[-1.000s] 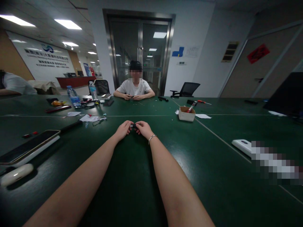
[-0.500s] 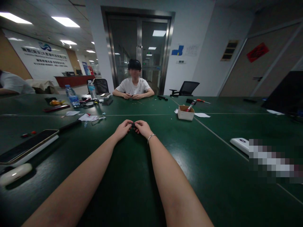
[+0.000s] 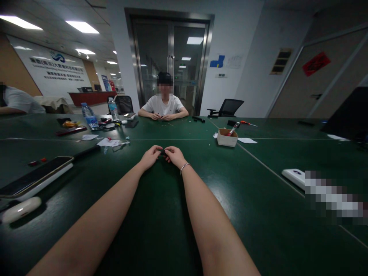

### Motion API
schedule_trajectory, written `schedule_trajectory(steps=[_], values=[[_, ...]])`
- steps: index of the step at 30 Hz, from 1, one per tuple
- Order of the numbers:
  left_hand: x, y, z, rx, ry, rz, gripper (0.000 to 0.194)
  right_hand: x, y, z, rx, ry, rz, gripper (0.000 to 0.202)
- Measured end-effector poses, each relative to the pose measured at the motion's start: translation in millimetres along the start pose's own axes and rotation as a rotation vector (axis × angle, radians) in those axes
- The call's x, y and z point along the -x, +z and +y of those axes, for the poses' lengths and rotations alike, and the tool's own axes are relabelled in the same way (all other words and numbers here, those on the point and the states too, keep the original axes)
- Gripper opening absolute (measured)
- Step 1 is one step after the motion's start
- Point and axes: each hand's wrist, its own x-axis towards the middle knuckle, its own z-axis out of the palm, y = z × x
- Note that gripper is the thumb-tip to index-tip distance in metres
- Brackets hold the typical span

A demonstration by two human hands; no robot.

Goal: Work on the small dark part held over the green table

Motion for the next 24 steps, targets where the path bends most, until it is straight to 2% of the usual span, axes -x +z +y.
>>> schedule_trajectory(steps=[5, 10, 14, 16, 17, 20, 21, 24], values=[[0.7, -0.5, -0.5, 0.062, -0.009, -0.02, 0.028, 1.4, -1.5, -0.6, 0.013, 0.001, -0.023, 0.009], [1.8, -0.9, 3.6, 0.155, -0.007, -0.006, 0.029, 3.5, -3.6, -3.1, -0.055, -0.011, -0.041, 0.035], [2.9, -2.4, 7.9, 0.245, -0.046, -0.013, 0.031, 3.1, -4.0, -5.0, -0.009, 0.051, -0.062, 0.02], [2.7, -2.8, 7.9, 0.267, -0.051, -0.019, 0.03, 3.8, -5.5, -5.8, 0.029, 0.027, -0.093, 0.018], [2.4, -2.8, 7.4, 0.274, -0.05, -0.019, 0.03, 4.4, -6.5, -6.1, 0.02, 0.002, -0.108, 0.023], [1.6, -2.8, 5.4, 0.292, -0.048, -0.015, 0.03, 5.4, -8.9, -6.4, -0.047, -0.029, -0.156, 0.057], [1.4, -2.8, 4.9, 0.297, -0.046, -0.018, 0.03, 5.1, -9.0, -6.2, -0.043, -0.011, -0.16, 0.058], [0.9, -2.4, 3.6, 0.301, -0.03, -0.024, 0.03, 3.3, -7.8, -5.3, 0.049, 0.033, -0.13, 0.028]])
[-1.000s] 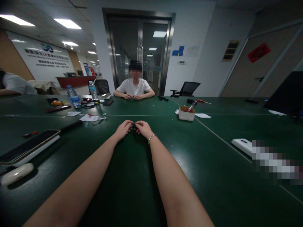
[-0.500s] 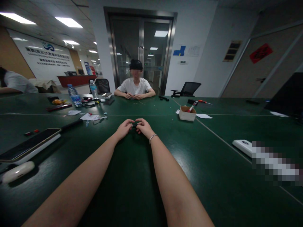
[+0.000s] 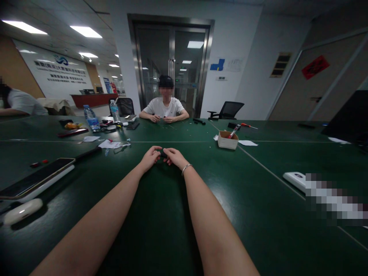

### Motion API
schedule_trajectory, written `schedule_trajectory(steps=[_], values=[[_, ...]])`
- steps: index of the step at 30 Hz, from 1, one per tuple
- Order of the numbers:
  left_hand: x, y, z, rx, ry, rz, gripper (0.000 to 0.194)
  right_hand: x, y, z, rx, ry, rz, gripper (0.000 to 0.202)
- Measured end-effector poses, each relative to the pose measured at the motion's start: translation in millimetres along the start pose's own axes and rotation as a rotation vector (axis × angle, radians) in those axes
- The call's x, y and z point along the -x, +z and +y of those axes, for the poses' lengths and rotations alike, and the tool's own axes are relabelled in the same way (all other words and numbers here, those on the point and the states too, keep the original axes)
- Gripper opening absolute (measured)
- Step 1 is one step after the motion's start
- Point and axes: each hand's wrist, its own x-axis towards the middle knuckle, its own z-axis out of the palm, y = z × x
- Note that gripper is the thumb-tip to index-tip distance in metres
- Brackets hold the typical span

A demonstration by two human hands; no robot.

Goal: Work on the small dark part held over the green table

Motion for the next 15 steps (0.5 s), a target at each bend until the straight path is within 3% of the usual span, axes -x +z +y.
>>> schedule_trajectory(steps=[2, 5, 6, 9, 11, 12, 15], values=[[-0.9, 0.4, -1.1, -0.009, 0.007, 0.013, 0.03, -0.4, 0.0, 0.5, 0.019, -0.019, 0.001, 0.023], [-2.4, 1.1, -2.7, -0.011, 0.008, 0.035, 0.029, 0.9, -1.4, 0.0, -0.071, -0.056, -0.006, 0.055], [-2.7, 1.2, -2.9, -0.006, 0.008, 0.04, 0.029, 1.3, -1.7, -0.5, -0.093, -0.037, 0.006, 0.057], [-2.7, 0.8, -2.6, 0.005, 0.001, 0.051, 0.028, 1.8, -1.2, -2.6, -0.047, 0.027, 0.01, 0.031], [-2.1, 0.2, -1.7, 0.007, -0.005, 0.065, 0.028, 2.0, -1.1, -3.5, 0.007, 0.011, -0.033, 0.025], [-1.7, -0.2, -1.2, 0.007, -0.007, 0.074, 0.027, 2.2, -1.3, -3.6, 0.011, -0.012, -0.061, 0.028], [-1.0, -0.8, 0.1, 0.003, -0.003, 0.089, 0.027, 2.4, -2.5, -2.8, -0.036, -0.05, -0.096, 0.063]])
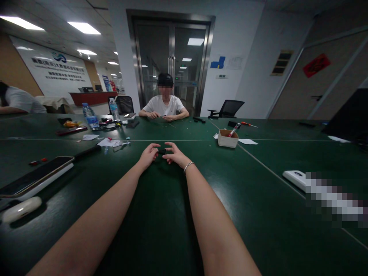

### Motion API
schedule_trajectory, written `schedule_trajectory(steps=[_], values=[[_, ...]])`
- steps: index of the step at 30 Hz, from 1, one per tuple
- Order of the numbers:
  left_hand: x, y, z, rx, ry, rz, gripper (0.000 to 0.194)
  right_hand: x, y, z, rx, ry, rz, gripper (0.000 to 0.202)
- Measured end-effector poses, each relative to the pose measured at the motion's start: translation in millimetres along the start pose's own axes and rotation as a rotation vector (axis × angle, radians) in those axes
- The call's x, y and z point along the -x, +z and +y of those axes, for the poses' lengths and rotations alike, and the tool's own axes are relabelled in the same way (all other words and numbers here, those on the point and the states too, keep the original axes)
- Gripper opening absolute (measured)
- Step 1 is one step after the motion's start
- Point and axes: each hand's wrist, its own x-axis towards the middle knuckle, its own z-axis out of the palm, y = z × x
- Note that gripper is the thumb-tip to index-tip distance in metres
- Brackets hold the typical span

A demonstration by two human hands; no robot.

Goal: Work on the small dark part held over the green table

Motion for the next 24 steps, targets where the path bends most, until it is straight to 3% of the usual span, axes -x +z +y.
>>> schedule_trajectory(steps=[1, 5, 8, 10, 14, 18, 19, 22, 24], values=[[0.1, -0.1, 0.2, -0.003, 0.004, 0.001, 0.026, -0.2, -0.2, 0.4, -0.003, 0.015, 0.014, 0.063], [-0.1, -0.5, 0.1, -0.021, 0.019, 0.011, 0.026, -1.2, 0.2, 1.4, 0.063, 0.06, 0.039, 0.033], [-0.2, -1.1, -0.3, -0.037, 0.023, 0.038, 0.028, 0.2, 1.2, 0.4, 0.058, -0.03, 0.018, 0.06], [0.1, -1.2, -0.2, -0.045, 0.023, 0.038, 0.028, 0.8, 2.4, -0.4, 0.057, -0.007, 0.029, 0.064], [0.7, -0.4, 0.5, -0.059, 0.015, 0.033, 0.027, -0.1, 4.4, 0.0, 0.101, 0.046, 0.061, 0.03], [1.3, 0.2, 1.5, -0.081, 0.004, 0.043, 0.028, -0.7, 3.5, 1.5, 0.046, -0.019, 0.079, 0.069], [1.4, 0.2, 1.7, -0.086, 0.006, 0.042, 0.028, -0.9, 3.4, 1.6, 0.033, 0.001, 0.083, 0.067], [1.6, -0.2, 1.4, -0.098, 0.013, 0.038, 0.027, -1.7, 3.6, 1.5, 0.041, 0.073, 0.084, 0.033], [1.3, -0.6, 0.8, -0.106, 0.009, 0.044, 0.027, -1.5, 3.2, 1.8, 0.044, 0.037, 0.078, 0.028]])
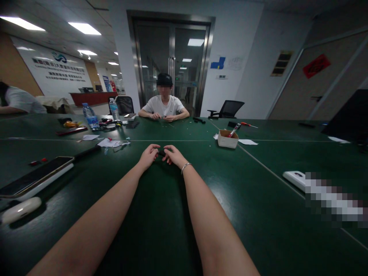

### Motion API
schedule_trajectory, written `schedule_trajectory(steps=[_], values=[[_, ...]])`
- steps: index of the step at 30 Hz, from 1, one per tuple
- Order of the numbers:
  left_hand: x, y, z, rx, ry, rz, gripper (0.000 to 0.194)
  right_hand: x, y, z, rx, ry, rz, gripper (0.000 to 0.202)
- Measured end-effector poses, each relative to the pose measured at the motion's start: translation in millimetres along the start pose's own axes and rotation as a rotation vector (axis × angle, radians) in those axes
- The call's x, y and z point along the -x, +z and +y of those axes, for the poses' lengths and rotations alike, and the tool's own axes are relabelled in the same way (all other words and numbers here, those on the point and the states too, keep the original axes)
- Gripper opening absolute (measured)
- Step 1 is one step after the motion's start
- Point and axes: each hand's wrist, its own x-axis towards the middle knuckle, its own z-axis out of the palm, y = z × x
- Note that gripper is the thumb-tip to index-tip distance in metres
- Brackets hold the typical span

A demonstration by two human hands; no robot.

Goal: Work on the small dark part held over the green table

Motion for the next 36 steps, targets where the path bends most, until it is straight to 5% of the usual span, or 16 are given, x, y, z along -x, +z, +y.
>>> schedule_trajectory(steps=[4, 10, 14, 20, 24, 31, 36], values=[[0, -0.2, 0, -0.007, -0.001, 0.007, 0.028, 0, -2, 2, -0.101, -0.075, 0.01, 0.053], [2, -0.1, 4, 0.009, -0.012, 0.0, 0.026, -1, 0, 2, -0.043, 0.014, -0.001, 0.02], [2, -0.2, 5, 0.022, -0.021, 0.004, 0.026, -1, -1, 2, -0.097, -0.044, 0.023, 0.043], [3, -0.3, 7, 0.029, -0.034, -0.006, 0.026, -4, 2, 2, -0.013, 0.039, -0.008, 0.017], [2, 1.0, 4, 0.049, -0.013, 0.008, 0.024, -2, 2, 2, -0.074, -0.017, 0.034, 0.037], [-3, 2.4, -5, 0.062, -0.02, 0.009, 0.018, -4, 1, 3, -0.068, 0.029, 0.035, 0.011], [-2, 1.1, -3, 0.067, -0.072, -0.036, 0.029, -1, -3, 3, -0.172, 0.016, 0.006, 0.017]])
